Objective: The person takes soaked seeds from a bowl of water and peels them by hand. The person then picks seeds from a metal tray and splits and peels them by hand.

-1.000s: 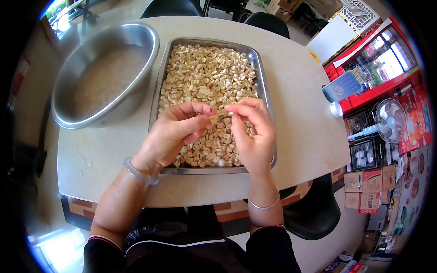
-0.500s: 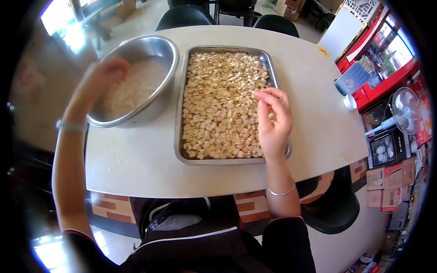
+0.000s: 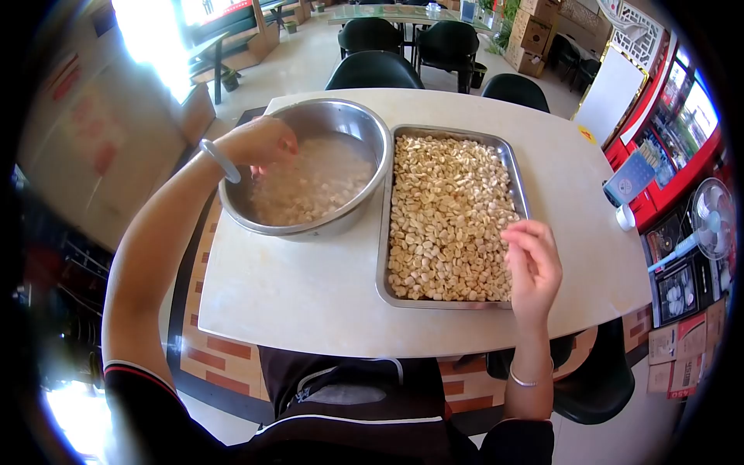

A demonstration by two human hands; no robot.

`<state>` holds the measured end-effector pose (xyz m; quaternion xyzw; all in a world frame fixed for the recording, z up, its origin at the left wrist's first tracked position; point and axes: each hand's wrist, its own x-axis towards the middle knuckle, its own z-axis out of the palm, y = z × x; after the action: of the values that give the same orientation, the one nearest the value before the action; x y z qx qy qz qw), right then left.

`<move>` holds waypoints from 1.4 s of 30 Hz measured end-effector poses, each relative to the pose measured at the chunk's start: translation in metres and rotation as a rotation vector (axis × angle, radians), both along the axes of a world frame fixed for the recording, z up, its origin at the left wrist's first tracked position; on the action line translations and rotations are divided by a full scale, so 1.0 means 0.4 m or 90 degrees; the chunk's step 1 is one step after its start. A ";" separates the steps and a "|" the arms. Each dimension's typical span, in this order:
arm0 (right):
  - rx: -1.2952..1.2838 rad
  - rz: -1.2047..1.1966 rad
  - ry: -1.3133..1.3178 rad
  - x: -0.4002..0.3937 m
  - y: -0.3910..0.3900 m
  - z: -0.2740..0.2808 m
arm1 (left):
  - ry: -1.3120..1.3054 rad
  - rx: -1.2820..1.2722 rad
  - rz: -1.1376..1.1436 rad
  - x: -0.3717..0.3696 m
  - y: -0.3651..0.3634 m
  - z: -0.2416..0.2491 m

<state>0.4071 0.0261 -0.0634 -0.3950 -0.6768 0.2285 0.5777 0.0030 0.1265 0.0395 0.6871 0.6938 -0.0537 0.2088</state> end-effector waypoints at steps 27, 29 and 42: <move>-0.088 0.059 0.129 -0.014 -0.079 -0.074 | -0.942 0.050 0.337 -0.023 -0.058 -0.072; -0.072 0.014 0.044 -0.023 -0.066 -0.070 | -1.086 0.045 0.412 -0.041 -0.044 -0.103; 0.127 0.020 -0.713 -0.060 0.200 -0.061 | -1.510 0.053 0.387 -0.011 -0.059 -0.137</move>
<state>0.3830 0.1063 -0.0877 -0.3893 -0.9039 -0.0723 0.1618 -0.0013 0.1027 -0.0154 0.1265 0.2071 0.6788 0.6931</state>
